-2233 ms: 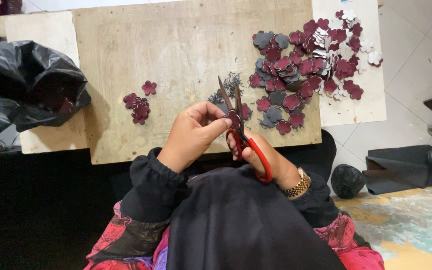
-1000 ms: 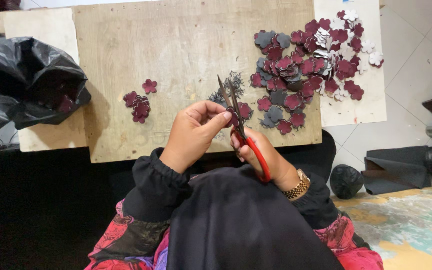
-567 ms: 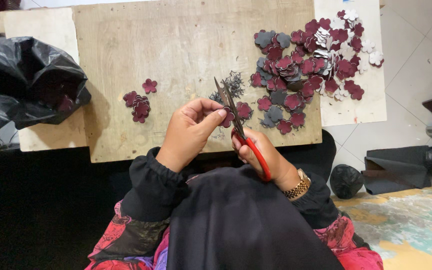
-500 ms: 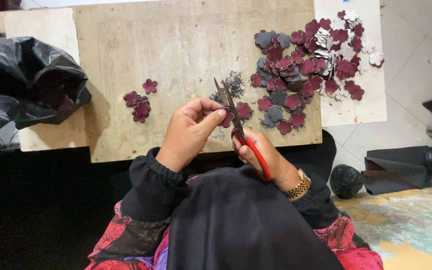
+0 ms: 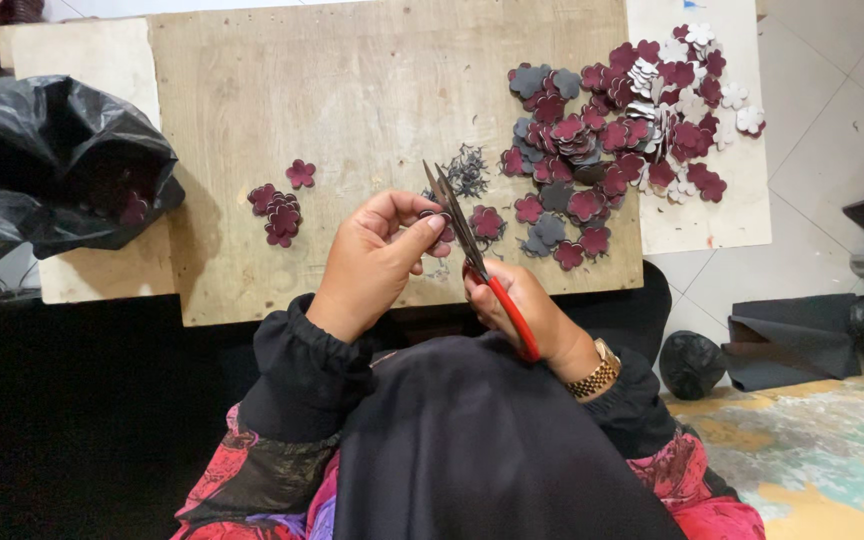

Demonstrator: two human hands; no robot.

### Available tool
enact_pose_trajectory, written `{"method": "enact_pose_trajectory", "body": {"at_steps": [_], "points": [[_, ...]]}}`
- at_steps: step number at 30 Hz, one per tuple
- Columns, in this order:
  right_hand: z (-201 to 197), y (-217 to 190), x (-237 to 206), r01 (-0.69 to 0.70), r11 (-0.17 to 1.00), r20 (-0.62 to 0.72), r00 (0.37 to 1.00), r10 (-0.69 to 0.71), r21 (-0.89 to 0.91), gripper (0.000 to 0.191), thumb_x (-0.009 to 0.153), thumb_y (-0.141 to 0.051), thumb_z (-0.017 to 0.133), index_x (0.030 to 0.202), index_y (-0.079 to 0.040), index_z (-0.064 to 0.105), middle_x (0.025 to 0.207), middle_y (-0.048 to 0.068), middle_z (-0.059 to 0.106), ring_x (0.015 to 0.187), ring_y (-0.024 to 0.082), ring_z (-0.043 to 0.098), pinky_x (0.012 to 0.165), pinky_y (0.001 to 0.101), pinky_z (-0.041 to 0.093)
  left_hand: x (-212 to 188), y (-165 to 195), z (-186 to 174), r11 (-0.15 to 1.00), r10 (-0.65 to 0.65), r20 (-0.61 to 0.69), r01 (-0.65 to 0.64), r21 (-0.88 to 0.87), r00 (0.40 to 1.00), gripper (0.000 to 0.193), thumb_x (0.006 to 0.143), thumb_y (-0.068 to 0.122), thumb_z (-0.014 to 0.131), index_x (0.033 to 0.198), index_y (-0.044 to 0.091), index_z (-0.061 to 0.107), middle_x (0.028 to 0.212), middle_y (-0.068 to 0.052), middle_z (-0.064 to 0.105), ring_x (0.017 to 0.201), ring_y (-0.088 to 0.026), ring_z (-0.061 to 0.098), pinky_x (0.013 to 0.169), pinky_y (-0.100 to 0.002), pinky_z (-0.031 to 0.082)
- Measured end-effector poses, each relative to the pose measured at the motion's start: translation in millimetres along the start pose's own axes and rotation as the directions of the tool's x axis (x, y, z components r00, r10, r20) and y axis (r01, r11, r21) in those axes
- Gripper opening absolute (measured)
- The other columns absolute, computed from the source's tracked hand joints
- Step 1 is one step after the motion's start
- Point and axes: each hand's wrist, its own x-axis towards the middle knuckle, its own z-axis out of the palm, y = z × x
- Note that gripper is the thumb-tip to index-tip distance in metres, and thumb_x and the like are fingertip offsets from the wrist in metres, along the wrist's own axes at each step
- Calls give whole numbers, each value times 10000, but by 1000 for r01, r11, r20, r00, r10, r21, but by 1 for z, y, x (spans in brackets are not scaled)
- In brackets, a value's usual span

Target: The person sits on the floor and uses red-handled scissors to trim the edges of small flower-shaped fabric pieces. They pick up each piece, trim it, and place it back on the wooden board among other finished pieces.

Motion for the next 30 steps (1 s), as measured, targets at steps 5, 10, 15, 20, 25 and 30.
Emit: {"method": "enact_pose_trajectory", "body": {"at_steps": [5,10,15,20,25,30], "points": [[-2,5,-1,5,1000,1,1000,-5,8,503,969,-603,613,959,-109,515,728,-73,443,621,35,389,544,206,342,5,-8,-3,987,83,14,-81,-136,996,162,952,47,704,1092,31,626,977,-43,726,841,-97,693,728,-238,555],[-4,8,1,-27,999,-55,998,25,-34,482,965,-585,603,936,-110,526,699,-69,452,591,38,399,521,208,341,7,-12,-5,976,96,3,-93,-196,995,167,949,-18,704,1085,5,609,986,-65,713,870,-113,682,804,-267,578],[-5,1,1,57,998,10,998,-57,-19,621,939,-704,589,992,-89,517,793,-51,463,681,53,439,611,215,396,5,-10,-4,979,70,1,-69,-190,998,161,956,-10,690,1104,-2,628,989,-66,721,878,-112,687,810,-259,577],[-4,-10,0,115,986,81,991,-106,-121,762,906,-810,528,1076,-67,519,904,-27,489,778,68,476,706,218,455,6,-8,1,978,95,-12,-96,-186,995,181,949,-2,702,1111,2,622,981,-65,727,883,-107,691,811,-244,573],[1,-15,2,135,980,70,990,-126,-146,800,904,-817,516,1145,-54,516,977,-24,493,811,73,490,730,220,465,5,-9,6,989,52,-65,-60,-132,997,170,940,38,726,1065,25,611,941,-54,721,848,-96,694,677,-220,519],[4,-17,2,159,969,37,987,-154,-191,802,905,-827,503,1130,-57,521,951,-23,500,792,73,493,715,222,461,4,-8,11,989,33,-84,-45,-143,996,156,929,60,717,1017,55,589,938,-47,745,859,-102,735,668,-212,530]]}}
